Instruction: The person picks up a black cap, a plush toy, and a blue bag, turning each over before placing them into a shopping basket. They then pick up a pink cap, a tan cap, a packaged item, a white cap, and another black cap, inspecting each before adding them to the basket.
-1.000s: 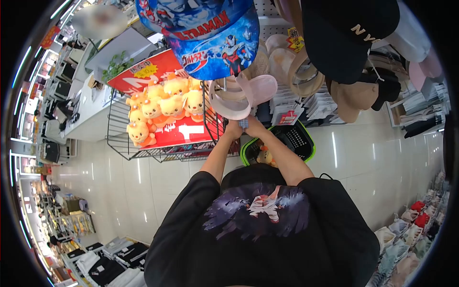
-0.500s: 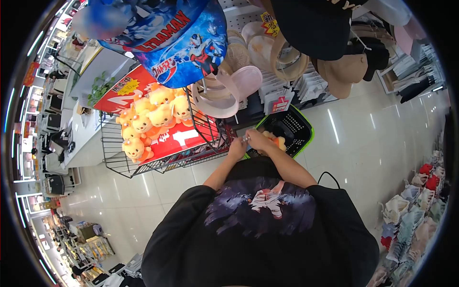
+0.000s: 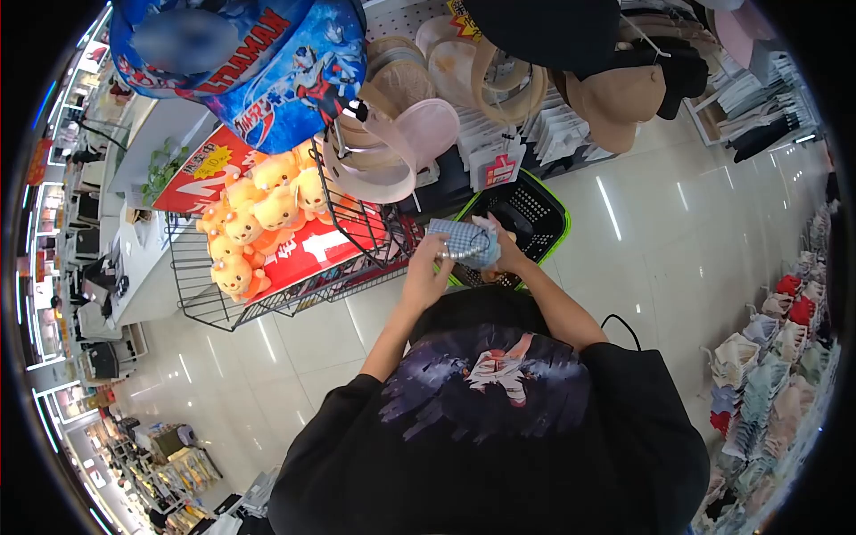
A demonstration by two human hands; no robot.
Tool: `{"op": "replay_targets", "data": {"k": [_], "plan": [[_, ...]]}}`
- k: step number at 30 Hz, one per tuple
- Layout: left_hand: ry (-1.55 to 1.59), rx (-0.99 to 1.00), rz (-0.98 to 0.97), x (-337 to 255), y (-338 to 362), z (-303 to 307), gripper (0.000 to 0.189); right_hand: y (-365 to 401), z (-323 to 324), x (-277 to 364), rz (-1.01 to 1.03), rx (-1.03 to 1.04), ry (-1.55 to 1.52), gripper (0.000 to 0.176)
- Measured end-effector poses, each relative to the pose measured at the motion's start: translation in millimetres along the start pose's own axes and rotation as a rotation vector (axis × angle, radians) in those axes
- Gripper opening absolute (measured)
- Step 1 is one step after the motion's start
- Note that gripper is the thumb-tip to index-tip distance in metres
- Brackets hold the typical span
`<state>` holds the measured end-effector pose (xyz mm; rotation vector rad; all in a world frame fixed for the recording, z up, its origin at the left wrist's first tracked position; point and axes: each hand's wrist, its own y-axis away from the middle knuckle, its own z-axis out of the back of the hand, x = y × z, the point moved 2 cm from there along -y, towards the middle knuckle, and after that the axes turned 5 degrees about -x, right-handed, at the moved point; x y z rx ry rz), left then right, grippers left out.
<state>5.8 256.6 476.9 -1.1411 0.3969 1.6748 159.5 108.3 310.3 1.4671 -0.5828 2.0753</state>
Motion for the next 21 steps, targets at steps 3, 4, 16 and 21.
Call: {"op": "replay_targets", "data": {"k": [3, 4, 16, 21], "plan": [[0.394, 0.019, 0.324, -30, -25, 13, 0.010, -15, -6, 10, 0.059, 0.110, -0.166, 0.087], [0.428, 0.006, 0.325, -27, -30, 11, 0.016, -22, -4, 35, -0.127, 0.239, -0.457, 0.082], [0.144, -0.491, 0.351, -78, -62, 32, 0.053, -10, 30, 135, -0.270, -0.065, -0.942, 0.060], [-0.187, -0.486, 0.091, -109, -43, 26, 0.055, -10, 38, 129, -0.281, -0.085, -0.983, 0.053]]}}
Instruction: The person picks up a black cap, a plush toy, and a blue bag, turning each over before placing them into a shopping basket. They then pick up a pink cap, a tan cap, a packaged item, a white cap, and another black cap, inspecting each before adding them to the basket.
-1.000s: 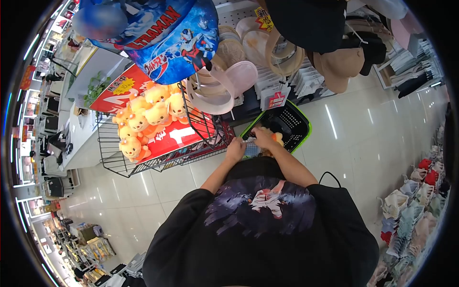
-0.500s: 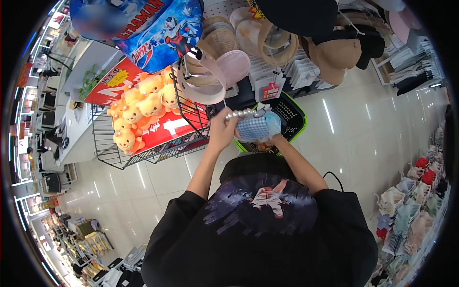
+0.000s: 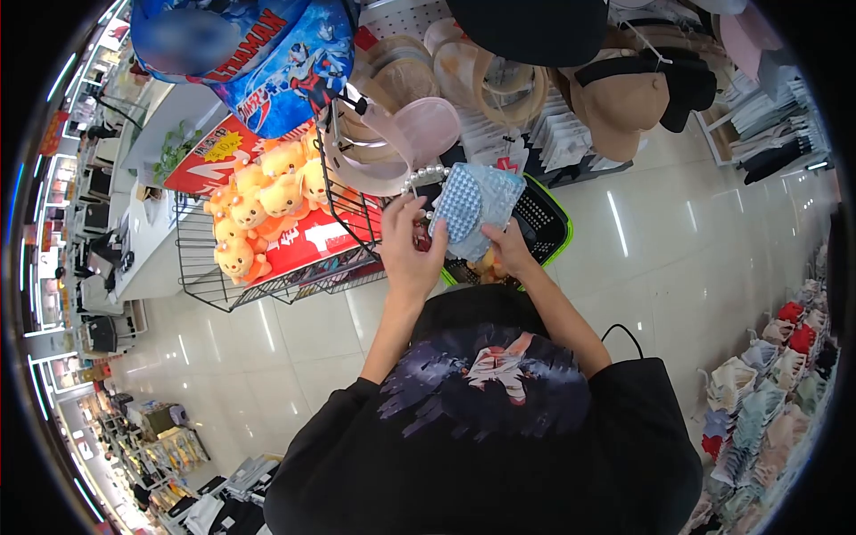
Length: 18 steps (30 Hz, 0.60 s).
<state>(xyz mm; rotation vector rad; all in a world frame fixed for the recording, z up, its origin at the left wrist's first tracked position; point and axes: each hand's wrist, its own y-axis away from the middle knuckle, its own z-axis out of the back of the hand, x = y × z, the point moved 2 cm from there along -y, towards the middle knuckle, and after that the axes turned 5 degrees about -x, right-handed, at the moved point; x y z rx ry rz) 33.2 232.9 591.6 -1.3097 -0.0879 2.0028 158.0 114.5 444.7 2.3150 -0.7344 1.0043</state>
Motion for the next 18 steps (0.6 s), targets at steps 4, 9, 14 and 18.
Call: {"op": "replay_targets", "data": {"k": [4, 9, 14, 18], "plan": [[-0.178, 0.179, -0.214, -12, 4, -13, 0.062, 5, -16, 12, 0.006, -0.053, 0.027, 0.052], [-0.073, 0.227, -0.060, -17, 4, -13, 0.068, 12, -32, 33, 0.198, -0.071, 0.273, 0.055], [-0.058, 0.248, -0.021, -17, 9, -11, 0.067, 19, -40, 44, 0.279, -0.055, 0.290, 0.057], [-0.120, 0.206, 0.004, -9, 19, -8, 0.054, 21, -35, 38, 0.166, -0.018, 0.202, 0.057]]}}
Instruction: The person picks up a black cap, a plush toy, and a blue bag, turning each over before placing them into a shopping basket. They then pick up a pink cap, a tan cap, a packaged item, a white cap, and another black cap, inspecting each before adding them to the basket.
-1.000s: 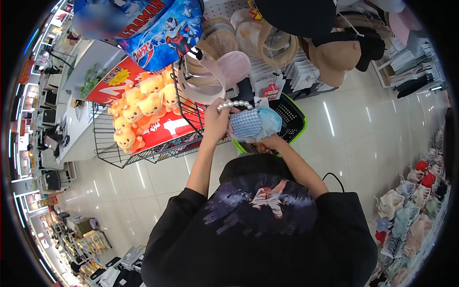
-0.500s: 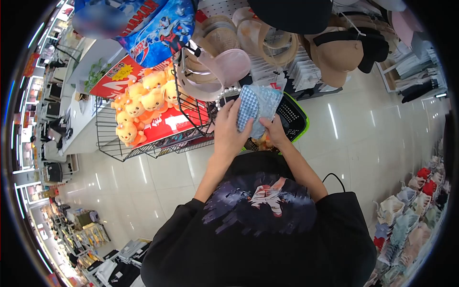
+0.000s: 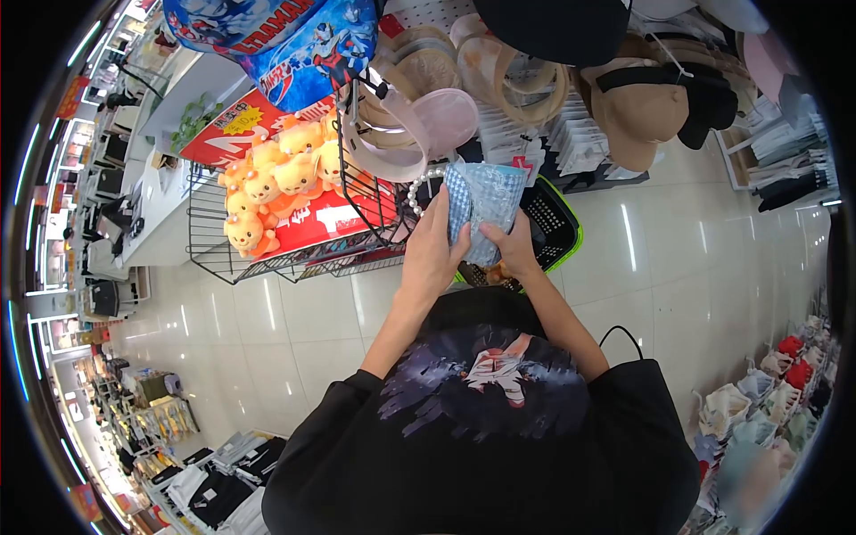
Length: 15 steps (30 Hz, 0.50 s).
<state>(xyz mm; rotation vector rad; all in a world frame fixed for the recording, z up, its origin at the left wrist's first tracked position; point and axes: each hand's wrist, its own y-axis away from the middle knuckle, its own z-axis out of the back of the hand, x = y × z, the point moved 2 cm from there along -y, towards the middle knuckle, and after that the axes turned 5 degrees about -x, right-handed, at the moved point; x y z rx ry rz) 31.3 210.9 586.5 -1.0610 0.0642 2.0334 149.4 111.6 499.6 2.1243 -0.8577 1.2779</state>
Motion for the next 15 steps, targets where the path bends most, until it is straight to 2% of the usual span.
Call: {"op": "replay_targets", "data": {"k": [1, 2, 4, 5, 6, 8, 9, 10, 12, 15], "plan": [[0.079, 0.050, 0.186, 4, 5, 1, 0.047, 1, 3, -5, -0.025, 0.015, -0.021, 0.057], [0.076, 0.048, 0.192, -1, 3, 11, 0.047, 3, 9, -8, -0.031, 0.018, -0.022, 0.057], [0.070, 0.102, 0.383, -11, -6, 36, 0.034, 5, 23, -19, -0.316, 0.074, -0.424, 0.055], [0.038, 0.089, 0.391, -8, -5, 40, 0.032, 7, 21, -21, -0.439, 0.019, -0.586, 0.057], [0.037, 0.082, 0.399, -4, -2, 41, 0.032, 7, 24, -18, -0.447, 0.026, -0.583, 0.057], [0.650, -0.006, 0.270, -2, 1, 38, 0.036, 3, 23, 1, -0.391, 0.409, -1.101, 0.062], [0.955, -0.012, 0.345, -6, 7, 30, 0.043, -4, 21, -9, -0.441, 0.170, -1.115, 0.069], [0.954, -0.016, 0.348, -12, 13, 24, 0.043, 1, 21, -9, -0.447, 0.171, -1.114, 0.069], [1.347, -0.070, 0.452, -36, 21, 19, 0.046, 16, -5, 32, -0.474, 0.012, -1.012, 0.074], [1.407, -0.111, 0.439, -55, 36, 14, 0.050, 19, -3, 48, -0.478, 0.109, -1.040, 0.075]]}}
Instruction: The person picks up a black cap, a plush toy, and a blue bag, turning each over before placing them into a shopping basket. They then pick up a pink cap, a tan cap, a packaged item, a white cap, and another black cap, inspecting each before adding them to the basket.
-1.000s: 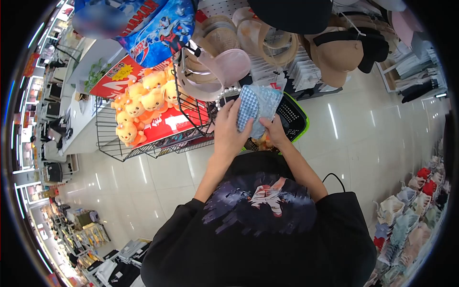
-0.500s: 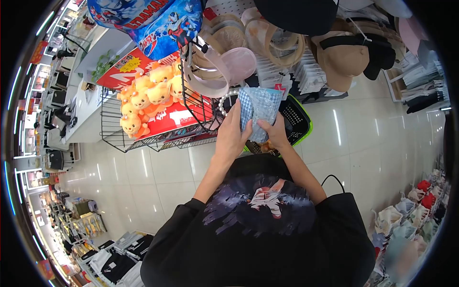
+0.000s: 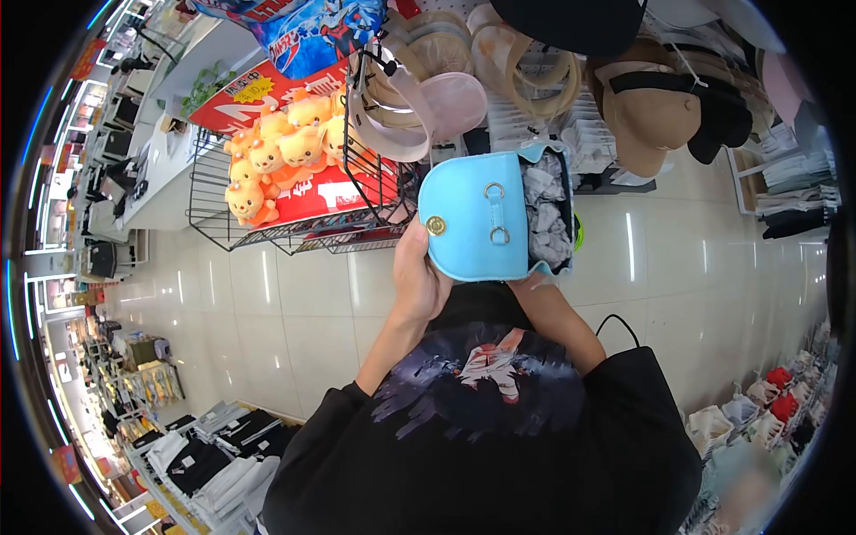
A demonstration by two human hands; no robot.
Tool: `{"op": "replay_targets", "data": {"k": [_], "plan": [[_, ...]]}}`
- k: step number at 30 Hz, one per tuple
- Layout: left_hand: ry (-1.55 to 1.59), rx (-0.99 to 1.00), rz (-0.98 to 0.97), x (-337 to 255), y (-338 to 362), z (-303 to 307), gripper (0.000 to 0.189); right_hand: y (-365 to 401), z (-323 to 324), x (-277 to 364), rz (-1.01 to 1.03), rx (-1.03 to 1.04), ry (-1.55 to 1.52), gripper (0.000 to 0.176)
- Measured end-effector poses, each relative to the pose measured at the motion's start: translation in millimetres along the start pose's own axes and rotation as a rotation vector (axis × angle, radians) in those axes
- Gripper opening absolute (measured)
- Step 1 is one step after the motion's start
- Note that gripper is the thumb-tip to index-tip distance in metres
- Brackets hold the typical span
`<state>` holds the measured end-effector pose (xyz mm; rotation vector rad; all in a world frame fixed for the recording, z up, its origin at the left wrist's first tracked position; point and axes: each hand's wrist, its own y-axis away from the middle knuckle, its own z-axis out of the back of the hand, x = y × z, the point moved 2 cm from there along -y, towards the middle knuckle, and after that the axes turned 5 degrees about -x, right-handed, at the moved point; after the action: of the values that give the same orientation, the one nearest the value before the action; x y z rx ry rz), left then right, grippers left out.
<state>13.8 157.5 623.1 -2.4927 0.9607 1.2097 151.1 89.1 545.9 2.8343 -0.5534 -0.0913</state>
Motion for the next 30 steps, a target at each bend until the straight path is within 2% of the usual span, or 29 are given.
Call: {"op": "replay_targets", "data": {"k": [8, 12, 13, 15, 17, 18, 19, 21, 23, 25, 27, 30], "plan": [[-0.104, 0.070, -0.105, -6, 30, -21, 0.056, 14, -12, 6, -0.244, 0.322, -0.069, 0.077], [-0.131, -0.125, -0.174, 0, 46, -9, 0.066, 23, -7, 11, -0.350, 0.478, -0.121, 0.078], [-0.241, -0.171, -0.232, -4, 49, -1, 0.068, 23, -7, 12, -0.371, 0.525, -0.134, 0.079], [-0.350, -0.212, -0.307, -7, 51, 14, 0.070, 18, 7, 29, -0.264, 0.298, 0.436, 0.082], [-0.678, -0.184, -0.432, -8, 55, 21, 0.063, 20, 8, 31, -0.125, 0.138, 0.789, 0.079], [-0.577, -0.126, -0.425, -7, 57, 19, 0.052, 21, 5, 30, -0.127, 0.142, 0.791, 0.079], [-0.577, -0.127, -0.432, -8, 58, 17, 0.052, 22, 1, 29, -0.105, 0.175, 0.883, 0.073], [-0.883, -0.173, -0.438, -8, 59, 14, 0.044, 24, -12, 24, -0.079, 0.220, 0.974, 0.066], [-0.805, -0.185, -0.481, -4, 58, 15, 0.047, 32, -25, 17, 0.081, 0.242, 1.122, 0.061], [-0.818, -0.242, -0.467, -6, 59, 14, 0.047, 38, -37, 9, 0.128, 0.241, 1.193, 0.062], [-0.839, -0.227, -0.507, -9, 57, 15, 0.050, 43, -46, 3, 0.187, 0.239, 1.265, 0.063], [-0.851, -0.214, -0.451, -13, 63, 18, 0.049, 52, -55, -4, 0.261, 0.238, 1.426, 0.066]]}}
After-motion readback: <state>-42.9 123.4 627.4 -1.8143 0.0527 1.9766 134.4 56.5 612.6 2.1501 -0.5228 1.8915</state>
